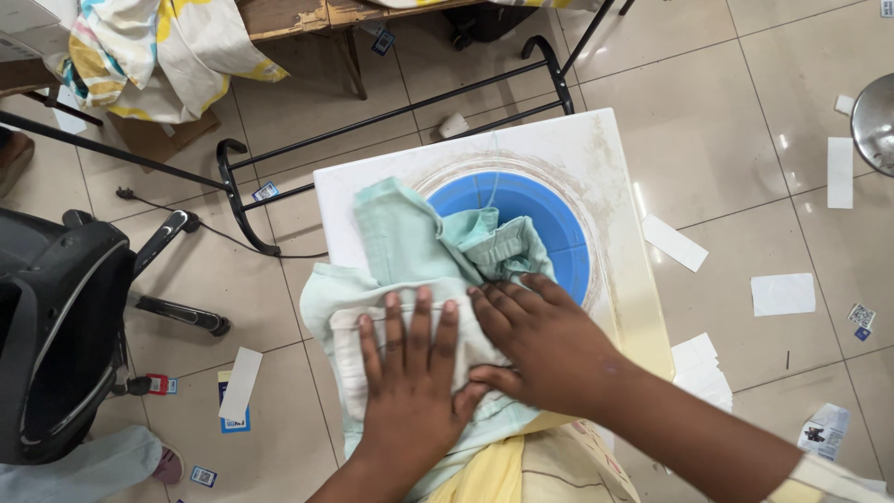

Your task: The person irons a light green cloth on a blue circular ironing board. They repeatedly smooth, fold, and press the cloth with their hands, adjusting its position throughout the process.

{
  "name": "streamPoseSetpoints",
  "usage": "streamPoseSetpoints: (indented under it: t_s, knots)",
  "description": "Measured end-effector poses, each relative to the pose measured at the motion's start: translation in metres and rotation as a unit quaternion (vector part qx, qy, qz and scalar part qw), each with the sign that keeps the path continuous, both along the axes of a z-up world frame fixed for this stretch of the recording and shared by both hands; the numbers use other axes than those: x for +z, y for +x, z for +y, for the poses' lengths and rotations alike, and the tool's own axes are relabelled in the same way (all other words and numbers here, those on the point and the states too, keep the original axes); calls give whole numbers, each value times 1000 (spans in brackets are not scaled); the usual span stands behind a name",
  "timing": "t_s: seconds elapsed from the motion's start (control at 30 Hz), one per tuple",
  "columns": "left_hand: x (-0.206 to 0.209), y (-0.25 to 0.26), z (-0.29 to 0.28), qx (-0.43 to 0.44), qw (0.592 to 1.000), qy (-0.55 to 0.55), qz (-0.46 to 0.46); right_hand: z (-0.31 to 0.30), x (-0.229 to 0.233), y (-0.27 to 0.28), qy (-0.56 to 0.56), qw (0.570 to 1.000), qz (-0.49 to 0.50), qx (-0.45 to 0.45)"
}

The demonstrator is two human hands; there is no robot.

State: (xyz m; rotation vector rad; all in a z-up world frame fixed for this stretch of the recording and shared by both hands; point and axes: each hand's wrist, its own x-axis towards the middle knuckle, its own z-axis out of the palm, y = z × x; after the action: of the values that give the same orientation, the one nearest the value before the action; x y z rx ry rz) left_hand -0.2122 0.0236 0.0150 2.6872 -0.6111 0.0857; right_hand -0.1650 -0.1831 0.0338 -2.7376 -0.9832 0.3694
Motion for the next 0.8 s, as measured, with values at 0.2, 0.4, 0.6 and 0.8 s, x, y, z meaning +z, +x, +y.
streamPoseSetpoints:
  t_s: [0.2, 0.4, 0.6, 0.8]
  knots:
    - [-1, 20, -29, -97, 995, 27, -5, -40, 11, 24, -92, 991, -7, 96]
    - [13, 51, -83, -75, 984, 47, 156, -46, 36, 92, -227, 938, 17, 261]
    - [29, 73, -86, -130, 934, 94, 320, -29, 50, 108, -300, 910, 44, 284]
    - [17, 59, -62, -111, 956, 44, 269, -30, 40, 66, -190, 972, 12, 139]
